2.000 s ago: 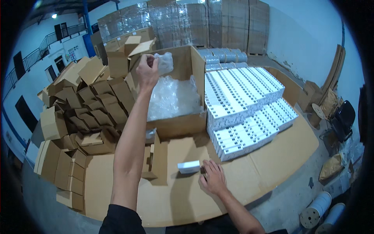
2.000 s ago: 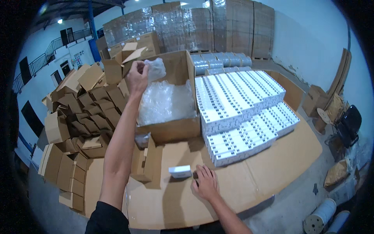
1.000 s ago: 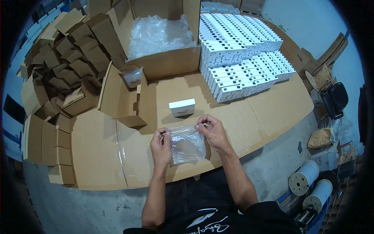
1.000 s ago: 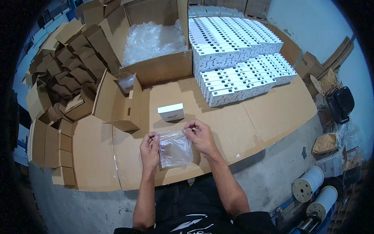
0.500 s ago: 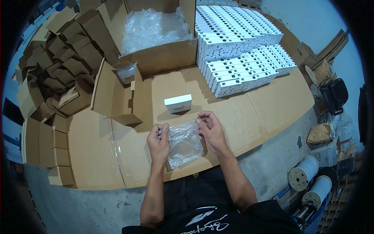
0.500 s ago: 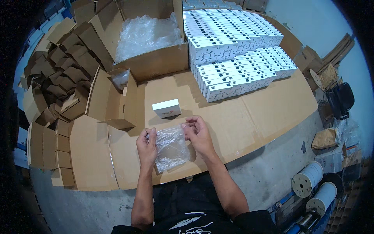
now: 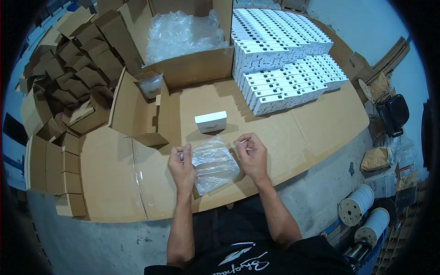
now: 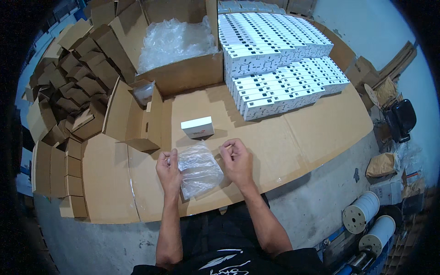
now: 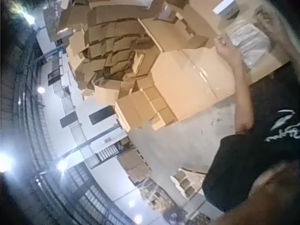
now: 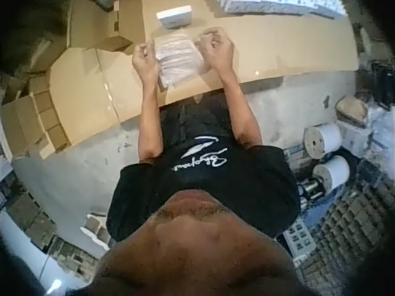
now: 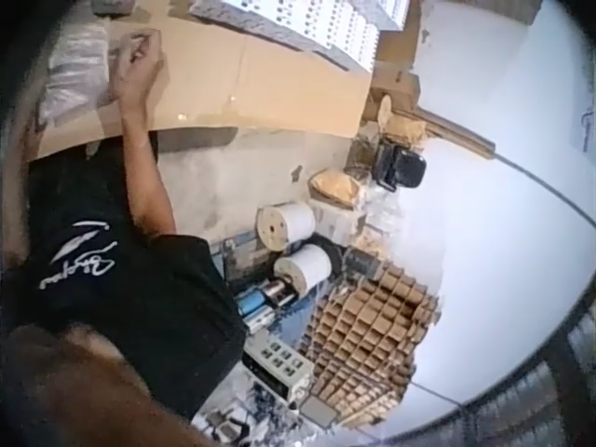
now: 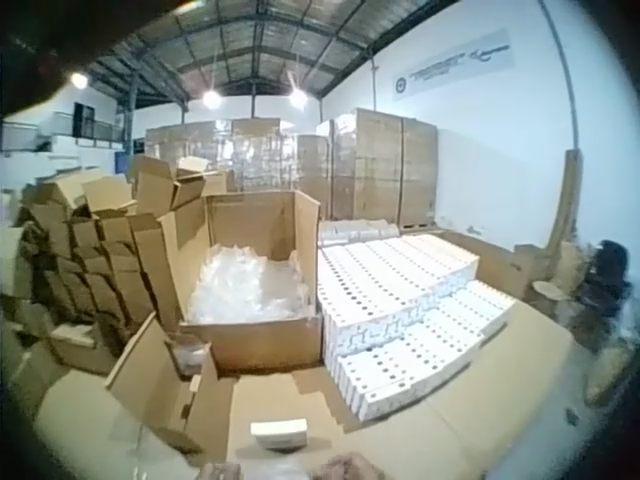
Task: Packing white boxes into bubble wrap sleeves and placing them into a partitioned shipping carton.
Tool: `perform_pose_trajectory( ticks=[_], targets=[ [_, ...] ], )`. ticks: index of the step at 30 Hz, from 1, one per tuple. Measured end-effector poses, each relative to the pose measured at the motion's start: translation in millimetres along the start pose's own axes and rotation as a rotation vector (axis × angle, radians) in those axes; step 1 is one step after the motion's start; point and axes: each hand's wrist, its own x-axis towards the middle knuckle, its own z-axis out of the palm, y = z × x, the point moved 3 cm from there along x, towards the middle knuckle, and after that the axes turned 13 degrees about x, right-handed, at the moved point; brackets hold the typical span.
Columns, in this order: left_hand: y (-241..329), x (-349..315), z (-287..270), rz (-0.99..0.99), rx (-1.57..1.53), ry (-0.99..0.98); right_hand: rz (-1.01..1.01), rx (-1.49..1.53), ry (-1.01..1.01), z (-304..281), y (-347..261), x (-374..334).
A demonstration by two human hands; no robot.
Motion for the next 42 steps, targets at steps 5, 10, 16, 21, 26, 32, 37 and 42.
perform_pose_trajectory(
  ticks=[5,10,16,21,26,32,37,42],
  targets=[
    [-3,4,-5,-0.084,-0.094,-0.048,-0.565,-0.627,-0.353,13,-49,1],
    [-10,3,-2,-0.159,-0.039,-0.286,-0.613,-0.487,-0.555,11,-34,-2],
    [-20,5,-32,-0.221,-0.026,-0.270,0.091,-0.129,-0.460,5,-21,-6],
    [-22,7,-29,-0.243,-0.072,-0.274,-0.476,-0.397,-0.561,29,-41,-13],
    [-2,4,-30,-0.400,0.003,-0.448,-0.549,-0.226,-0.537,25,-24,-5],
    [-6,4,-38,-0.013,-0.244,-0.114,0.015,-0.209,-0.178,23,-28,-5],
    [17,-27,-1,-0.002,-0.123,-0.279,-0.170,-0.232,-0.097,38,-16,-18],
    [8,-28,10,0.044,0.066,-0.045,-0.114,-0.275,-0.093,35,7,-27]
  ],
)
